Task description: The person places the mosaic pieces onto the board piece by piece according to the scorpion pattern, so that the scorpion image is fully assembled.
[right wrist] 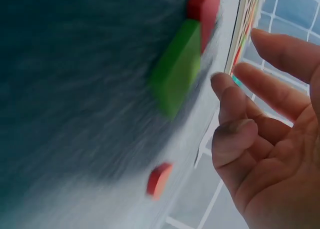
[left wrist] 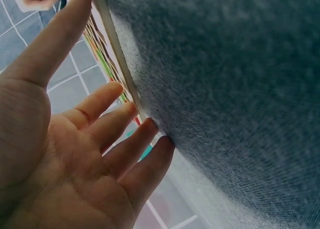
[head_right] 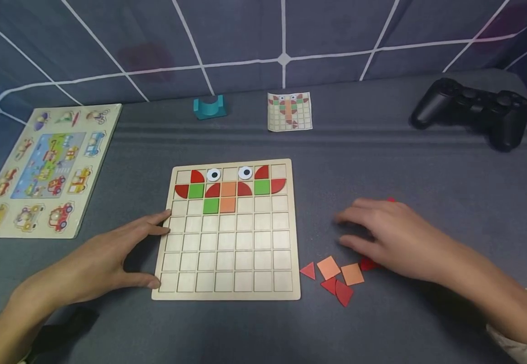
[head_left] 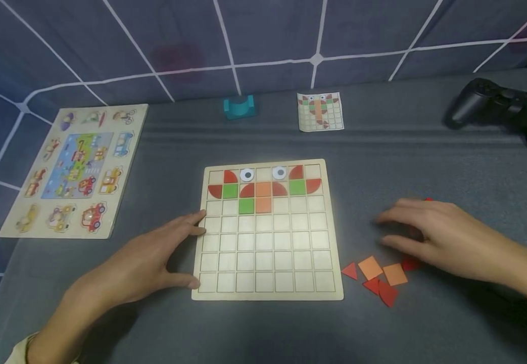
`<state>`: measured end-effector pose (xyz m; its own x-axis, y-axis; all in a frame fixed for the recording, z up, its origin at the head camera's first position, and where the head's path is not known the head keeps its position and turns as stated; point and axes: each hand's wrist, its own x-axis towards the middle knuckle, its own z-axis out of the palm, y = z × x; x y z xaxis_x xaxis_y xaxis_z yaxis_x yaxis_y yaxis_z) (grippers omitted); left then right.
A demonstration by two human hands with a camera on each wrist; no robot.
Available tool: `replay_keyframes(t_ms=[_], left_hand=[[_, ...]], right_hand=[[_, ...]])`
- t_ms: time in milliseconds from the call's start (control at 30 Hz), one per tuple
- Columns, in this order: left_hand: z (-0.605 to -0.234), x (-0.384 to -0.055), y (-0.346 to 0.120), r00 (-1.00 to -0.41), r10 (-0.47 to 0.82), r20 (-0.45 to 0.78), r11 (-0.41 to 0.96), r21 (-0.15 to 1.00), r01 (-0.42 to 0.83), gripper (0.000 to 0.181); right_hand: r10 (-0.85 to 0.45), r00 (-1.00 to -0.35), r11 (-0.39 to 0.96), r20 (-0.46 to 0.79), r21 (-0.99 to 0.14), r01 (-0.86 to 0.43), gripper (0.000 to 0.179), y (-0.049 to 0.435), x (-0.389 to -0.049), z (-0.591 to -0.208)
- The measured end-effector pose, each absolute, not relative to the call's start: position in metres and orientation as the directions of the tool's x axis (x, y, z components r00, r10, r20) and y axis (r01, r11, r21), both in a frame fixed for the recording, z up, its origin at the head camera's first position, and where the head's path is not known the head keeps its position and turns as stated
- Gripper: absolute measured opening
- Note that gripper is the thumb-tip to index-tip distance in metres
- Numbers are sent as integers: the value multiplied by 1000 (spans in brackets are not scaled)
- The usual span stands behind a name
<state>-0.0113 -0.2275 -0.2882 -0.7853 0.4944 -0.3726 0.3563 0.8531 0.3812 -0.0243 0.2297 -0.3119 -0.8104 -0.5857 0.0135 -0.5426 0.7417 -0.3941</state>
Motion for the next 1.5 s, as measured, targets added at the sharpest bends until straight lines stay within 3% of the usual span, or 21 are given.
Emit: replay_keyframes(t_ms=[233, 500, 733, 933, 1333, 1500], left_hand=[[-290, -12, -227, -787, 496, -367, 852, 382, 359, 90], [-289, -12, -228, -787, 485, -382, 858, 382, 343, 98], [-289, -12, -227, -788, 482, -382, 861, 374, 345, 104], [-289, -12, -227, -789, 480, -384, 862, 371, 344, 104], [-288, -12, -227, -789, 485, -377, 860, 371, 351, 103], [-288, -12, -227, -791, 480, -379, 861, 375, 344, 103]], right_hand=[[-498, -867, 824, -37, -333, -459, 35, 258, -9, -318], [-509, -859, 820, -50, -332, -467, 35, 275, -1, -327], [-543, -837, 802, -67, -335, -494, 57, 284, 3, -334], [-550, -832, 803, -76, -322, -501, 64, 288, 5, -336], [-536, -844, 799, 28, -305, -518, 64, 287, 7, -331], [-551, -825, 759, 125, -335, -558, 43, 282, 0, -323]])
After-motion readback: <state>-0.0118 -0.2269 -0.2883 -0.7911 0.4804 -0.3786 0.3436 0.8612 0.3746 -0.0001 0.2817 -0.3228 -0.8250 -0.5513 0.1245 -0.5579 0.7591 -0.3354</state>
